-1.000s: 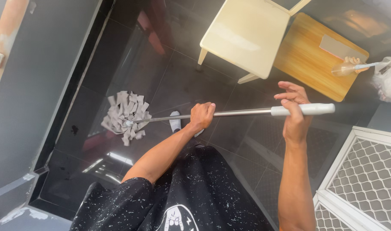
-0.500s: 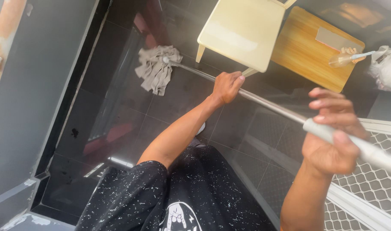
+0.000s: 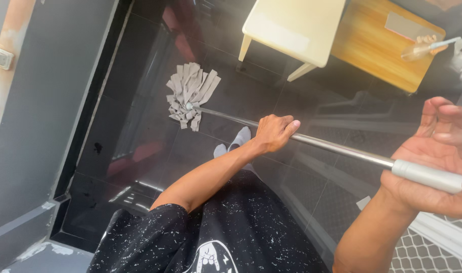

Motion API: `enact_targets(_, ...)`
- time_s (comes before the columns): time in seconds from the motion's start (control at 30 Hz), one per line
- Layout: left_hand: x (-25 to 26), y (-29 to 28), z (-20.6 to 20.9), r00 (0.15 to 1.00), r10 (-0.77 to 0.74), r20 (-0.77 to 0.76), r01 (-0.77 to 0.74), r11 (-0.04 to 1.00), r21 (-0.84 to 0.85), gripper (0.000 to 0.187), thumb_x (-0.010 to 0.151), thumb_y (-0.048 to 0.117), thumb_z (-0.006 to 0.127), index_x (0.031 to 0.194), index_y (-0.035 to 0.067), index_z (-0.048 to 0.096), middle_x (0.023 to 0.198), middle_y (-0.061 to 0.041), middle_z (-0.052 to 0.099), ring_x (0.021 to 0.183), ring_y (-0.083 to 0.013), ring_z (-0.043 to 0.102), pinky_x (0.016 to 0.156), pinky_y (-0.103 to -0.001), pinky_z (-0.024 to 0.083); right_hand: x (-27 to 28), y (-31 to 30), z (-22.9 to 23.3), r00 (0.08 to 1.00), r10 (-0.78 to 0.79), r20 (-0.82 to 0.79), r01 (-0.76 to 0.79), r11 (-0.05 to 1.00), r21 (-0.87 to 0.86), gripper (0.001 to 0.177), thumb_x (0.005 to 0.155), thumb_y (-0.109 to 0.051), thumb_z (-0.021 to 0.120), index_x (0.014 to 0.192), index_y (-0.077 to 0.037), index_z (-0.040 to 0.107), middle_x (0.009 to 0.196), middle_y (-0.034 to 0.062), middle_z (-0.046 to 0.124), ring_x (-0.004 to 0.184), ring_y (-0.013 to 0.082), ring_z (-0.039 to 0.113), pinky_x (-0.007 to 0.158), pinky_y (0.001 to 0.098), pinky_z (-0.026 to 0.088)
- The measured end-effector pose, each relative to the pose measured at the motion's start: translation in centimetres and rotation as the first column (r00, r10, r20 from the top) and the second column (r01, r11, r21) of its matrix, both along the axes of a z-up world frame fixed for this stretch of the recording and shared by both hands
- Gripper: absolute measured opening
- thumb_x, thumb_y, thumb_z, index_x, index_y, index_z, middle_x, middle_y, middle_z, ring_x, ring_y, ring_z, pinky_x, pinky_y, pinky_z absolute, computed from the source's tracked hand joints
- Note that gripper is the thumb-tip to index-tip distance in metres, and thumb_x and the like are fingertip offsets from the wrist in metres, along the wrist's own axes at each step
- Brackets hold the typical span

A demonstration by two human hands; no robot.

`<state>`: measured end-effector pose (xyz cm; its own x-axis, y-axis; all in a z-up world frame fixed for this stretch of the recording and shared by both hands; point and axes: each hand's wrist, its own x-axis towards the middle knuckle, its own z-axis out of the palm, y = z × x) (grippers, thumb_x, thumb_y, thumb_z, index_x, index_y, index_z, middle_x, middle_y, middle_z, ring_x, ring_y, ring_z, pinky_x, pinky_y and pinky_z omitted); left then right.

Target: The person is using a mop to clean the dark tiled floor by moving it back and forth.

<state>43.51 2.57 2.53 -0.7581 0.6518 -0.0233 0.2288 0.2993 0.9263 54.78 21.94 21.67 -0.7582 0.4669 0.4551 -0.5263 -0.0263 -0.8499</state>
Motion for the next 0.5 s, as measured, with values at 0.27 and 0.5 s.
enact_targets(0.27,-1.7,2.3,-2.4,0.977,0.06,-0.205,-0.008,0.969,0.247,0.046,0.1,0.041,0.043,0.07,0.008,0.053,0.059,-0.017,0.056,0.059,-0.0425,0.057,0.059,-0.05,0.043,5.7,-0.1,0.0,0.948,0.315,-0.034,-0.317,0.948,-0.037,0.053,0.094,-0.049,0.052,0.084,-0.001,0.072,0.078,0.0221,0.075,0.072,0.0364,0.075,0.098,0.0582,0.052)
enact_targets(0.5,-3.5,3.0,-3.4,0.973,0.03,-0.228,0.039,0.956,0.292,0.043,0.099,0.04,0.042,0.072,0.007,0.051,0.061,-0.018,0.053,0.062,-0.0436,0.056,0.059,-0.05,0.042,5.9,-4.1,0.2,0.958,0.278,0.069,-0.286,0.945,0.161,0.07,0.092,-0.069,0.049,0.064,-0.006,0.058,0.056,0.0114,0.06,0.052,0.027,0.06,0.068,0.048,0.051)
